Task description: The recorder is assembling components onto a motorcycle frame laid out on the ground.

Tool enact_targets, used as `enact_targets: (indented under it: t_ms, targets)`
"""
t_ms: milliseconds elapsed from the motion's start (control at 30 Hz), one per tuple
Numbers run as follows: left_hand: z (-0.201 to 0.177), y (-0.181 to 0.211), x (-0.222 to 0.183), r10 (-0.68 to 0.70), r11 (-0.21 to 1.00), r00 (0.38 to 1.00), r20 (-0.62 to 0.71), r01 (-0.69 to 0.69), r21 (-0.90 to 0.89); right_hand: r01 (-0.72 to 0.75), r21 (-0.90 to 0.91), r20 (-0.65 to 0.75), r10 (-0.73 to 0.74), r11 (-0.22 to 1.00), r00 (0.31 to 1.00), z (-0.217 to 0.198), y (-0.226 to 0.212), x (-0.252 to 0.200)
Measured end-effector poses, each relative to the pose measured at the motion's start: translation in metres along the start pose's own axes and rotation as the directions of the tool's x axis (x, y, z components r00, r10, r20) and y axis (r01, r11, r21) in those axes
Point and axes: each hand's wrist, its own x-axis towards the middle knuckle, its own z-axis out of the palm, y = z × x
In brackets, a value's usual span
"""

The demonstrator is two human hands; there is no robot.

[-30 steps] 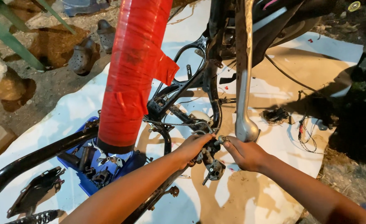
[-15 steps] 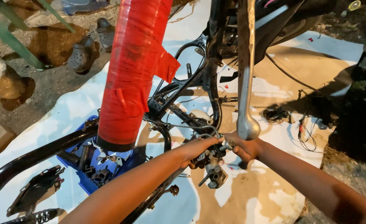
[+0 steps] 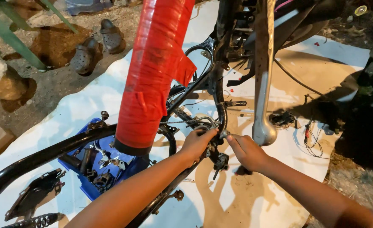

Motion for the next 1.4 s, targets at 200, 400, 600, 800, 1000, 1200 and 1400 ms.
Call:
enact_targets:
  t_ms: [200,400,600,800,1000,1200,1400]
  targets:
    - [0.000,-0.066,0.054,0.450,0.892,0.816,-0.362,-0.393,0.222,-0.432,0.316,0.107,0.421,0.844,0.901,0.016,-0.020,0.002]
    - [-0.003,-0.021,0.011,0.064,0.997,0.969,-0.239,-0.070,-0.019,-0.568,0.323,0.162,0.547,0.757,0.822,-0.002,-0.067,0.007]
    - [-0.011,-0.019,0.017,-0.047,0.984,0.995,0.093,0.062,-0.168,-0.187,0.016,-0.014,0.188,0.982,0.982,0.004,-0.010,-0.003]
    - [0.000,-0.005,-0.002,-0.170,0.979,0.967,0.190,0.145,0.140,0.056,0.045,0.190,-0.064,0.997,0.980,-0.007,0.022,-0.012]
    - [0.006,-0.013,0.009,-0.116,0.989,0.991,0.067,0.110,0.097,0.161,0.006,0.073,-0.161,0.987,0.984,-0.007,-0.002,-0.009]
    - [0.013,-0.032,0.025,0.211,0.978,0.959,-0.192,-0.207,0.038,-0.645,0.388,0.226,0.610,0.659,0.759,0.007,-0.021,-0.002]
    - [0.005,-0.021,0.021,0.134,0.989,0.954,-0.268,-0.113,0.092,-0.432,0.339,0.059,0.440,0.836,0.896,0.017,-0.013,0.006]
